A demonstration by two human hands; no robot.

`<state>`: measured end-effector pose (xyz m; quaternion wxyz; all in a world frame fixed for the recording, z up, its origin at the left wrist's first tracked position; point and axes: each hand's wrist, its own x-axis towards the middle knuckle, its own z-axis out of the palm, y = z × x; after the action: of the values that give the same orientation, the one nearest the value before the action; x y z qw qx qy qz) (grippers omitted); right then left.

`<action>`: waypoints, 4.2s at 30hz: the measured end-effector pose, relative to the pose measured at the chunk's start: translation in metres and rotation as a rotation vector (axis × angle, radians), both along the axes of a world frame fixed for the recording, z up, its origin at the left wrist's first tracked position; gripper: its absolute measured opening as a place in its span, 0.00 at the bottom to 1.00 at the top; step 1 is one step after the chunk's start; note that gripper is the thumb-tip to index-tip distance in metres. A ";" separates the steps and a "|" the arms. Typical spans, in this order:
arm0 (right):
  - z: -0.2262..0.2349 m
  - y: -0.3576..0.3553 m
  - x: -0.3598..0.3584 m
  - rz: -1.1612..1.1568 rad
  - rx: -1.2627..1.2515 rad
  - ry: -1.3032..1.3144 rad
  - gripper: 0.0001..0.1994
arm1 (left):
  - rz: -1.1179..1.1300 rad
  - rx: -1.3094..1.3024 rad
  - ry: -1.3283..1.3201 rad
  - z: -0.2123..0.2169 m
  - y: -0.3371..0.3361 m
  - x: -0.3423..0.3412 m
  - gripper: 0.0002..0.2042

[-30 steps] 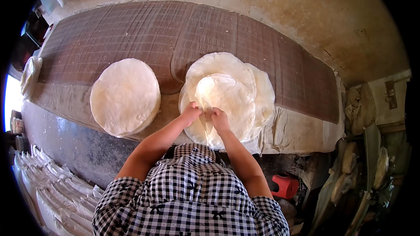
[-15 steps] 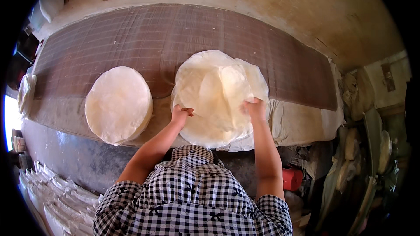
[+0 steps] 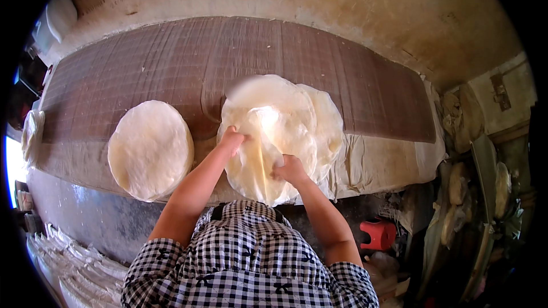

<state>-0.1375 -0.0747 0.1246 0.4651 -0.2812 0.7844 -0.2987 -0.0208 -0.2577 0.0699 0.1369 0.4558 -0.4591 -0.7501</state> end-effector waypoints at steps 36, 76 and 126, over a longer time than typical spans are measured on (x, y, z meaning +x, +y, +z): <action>0.139 0.223 -0.239 -0.850 -0.066 0.101 0.07 | 0.153 -0.126 0.014 -0.096 -0.023 0.007 0.17; -0.098 0.052 -0.116 -0.169 -0.467 1.066 0.25 | 0.164 0.080 0.096 -0.122 -0.011 0.070 0.15; -0.132 -0.257 0.191 0.476 -0.409 0.345 0.29 | 0.891 -0.415 -0.299 -0.125 -0.074 0.450 0.13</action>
<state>0.0534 -0.3319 -0.0077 0.3164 -0.5896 0.6881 -0.2808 0.4289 -0.3314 -0.0553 0.4636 0.6726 -0.3741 -0.4389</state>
